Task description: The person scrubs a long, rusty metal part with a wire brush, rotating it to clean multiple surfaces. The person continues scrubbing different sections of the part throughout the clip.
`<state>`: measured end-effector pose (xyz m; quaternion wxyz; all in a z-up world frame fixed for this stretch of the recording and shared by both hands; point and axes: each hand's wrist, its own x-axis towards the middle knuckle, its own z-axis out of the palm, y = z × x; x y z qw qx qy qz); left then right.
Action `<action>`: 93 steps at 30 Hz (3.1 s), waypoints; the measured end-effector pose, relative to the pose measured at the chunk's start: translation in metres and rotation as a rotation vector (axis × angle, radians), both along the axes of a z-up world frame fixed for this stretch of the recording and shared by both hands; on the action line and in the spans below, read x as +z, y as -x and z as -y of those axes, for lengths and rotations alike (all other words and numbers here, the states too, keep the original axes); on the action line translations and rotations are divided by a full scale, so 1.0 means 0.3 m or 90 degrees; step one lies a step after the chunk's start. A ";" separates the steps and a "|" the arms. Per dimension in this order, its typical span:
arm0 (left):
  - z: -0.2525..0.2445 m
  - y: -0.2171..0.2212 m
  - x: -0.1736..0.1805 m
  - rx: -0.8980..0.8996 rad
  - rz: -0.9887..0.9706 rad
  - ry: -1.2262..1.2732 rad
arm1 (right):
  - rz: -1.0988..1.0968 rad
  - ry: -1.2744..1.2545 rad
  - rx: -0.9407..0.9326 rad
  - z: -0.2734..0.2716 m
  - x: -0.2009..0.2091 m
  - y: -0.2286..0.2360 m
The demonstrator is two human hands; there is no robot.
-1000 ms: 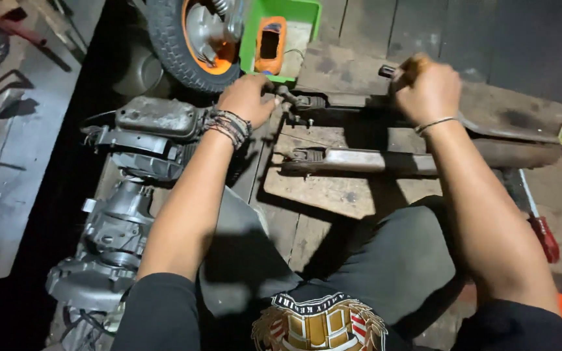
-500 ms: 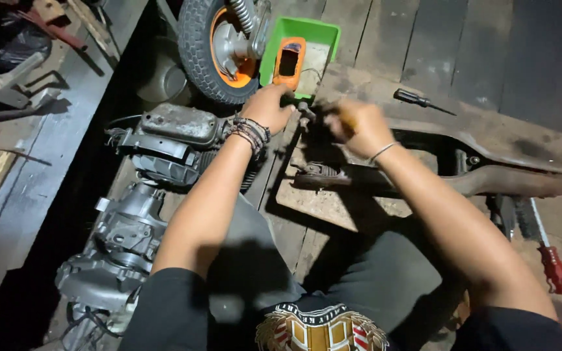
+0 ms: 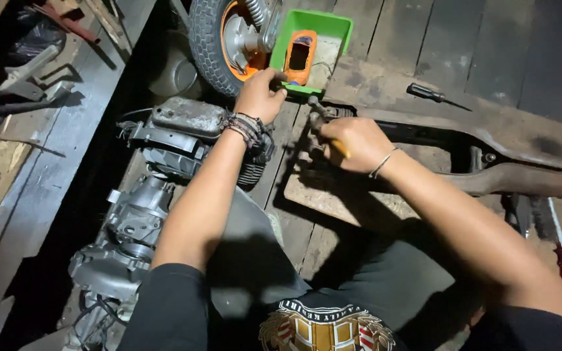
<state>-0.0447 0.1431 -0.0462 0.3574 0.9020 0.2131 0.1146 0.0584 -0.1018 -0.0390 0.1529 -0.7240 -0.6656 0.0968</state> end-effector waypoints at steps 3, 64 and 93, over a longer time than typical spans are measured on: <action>-0.007 -0.020 -0.019 -0.005 0.000 -0.003 | 0.107 0.007 0.073 0.002 -0.089 -0.040; 0.021 -0.081 -0.131 -0.096 -0.030 -0.090 | 0.243 0.285 -0.468 0.349 -0.012 -0.275; 0.030 -0.012 -0.095 -0.051 -0.052 -0.082 | -0.224 -0.030 -0.215 -0.027 0.023 -0.183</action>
